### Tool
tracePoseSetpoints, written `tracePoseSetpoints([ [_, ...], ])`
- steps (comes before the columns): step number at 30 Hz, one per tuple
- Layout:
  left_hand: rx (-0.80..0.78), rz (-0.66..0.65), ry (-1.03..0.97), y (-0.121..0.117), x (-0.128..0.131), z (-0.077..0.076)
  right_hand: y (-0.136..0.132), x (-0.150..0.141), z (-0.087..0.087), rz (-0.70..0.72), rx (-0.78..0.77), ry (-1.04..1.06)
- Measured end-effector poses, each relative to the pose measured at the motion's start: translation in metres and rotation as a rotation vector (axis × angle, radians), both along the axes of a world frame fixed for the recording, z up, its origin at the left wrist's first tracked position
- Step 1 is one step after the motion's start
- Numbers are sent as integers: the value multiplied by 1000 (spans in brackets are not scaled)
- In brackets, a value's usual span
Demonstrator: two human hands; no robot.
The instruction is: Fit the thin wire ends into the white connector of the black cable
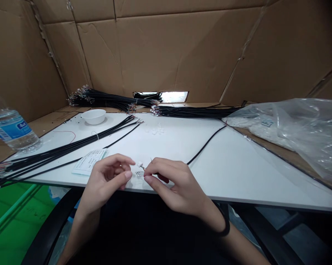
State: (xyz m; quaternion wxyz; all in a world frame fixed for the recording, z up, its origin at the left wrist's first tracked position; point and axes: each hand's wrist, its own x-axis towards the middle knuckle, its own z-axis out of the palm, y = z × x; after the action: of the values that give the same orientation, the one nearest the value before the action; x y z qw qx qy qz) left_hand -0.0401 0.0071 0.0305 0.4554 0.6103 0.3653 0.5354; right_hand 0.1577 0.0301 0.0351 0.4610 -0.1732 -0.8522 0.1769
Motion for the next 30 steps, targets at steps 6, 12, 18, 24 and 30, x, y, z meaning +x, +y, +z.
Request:
tracePoseSetpoints([
  [6,-11,44,145,-2,6,-2,-3,3,5,34,-135,11],
  [12,-21,71,260,-3,3,-5,-3,2,6,4,-203,29],
  [18,-38,20,259,-2,5,0,-2,3,6,11,-266,-7],
  [24,-76,-82,216,1,1,9,-1,4,6,92,-372,-23],
  [30,-119,-115,141,5,0,10,2,5,10,184,-514,-15],
])
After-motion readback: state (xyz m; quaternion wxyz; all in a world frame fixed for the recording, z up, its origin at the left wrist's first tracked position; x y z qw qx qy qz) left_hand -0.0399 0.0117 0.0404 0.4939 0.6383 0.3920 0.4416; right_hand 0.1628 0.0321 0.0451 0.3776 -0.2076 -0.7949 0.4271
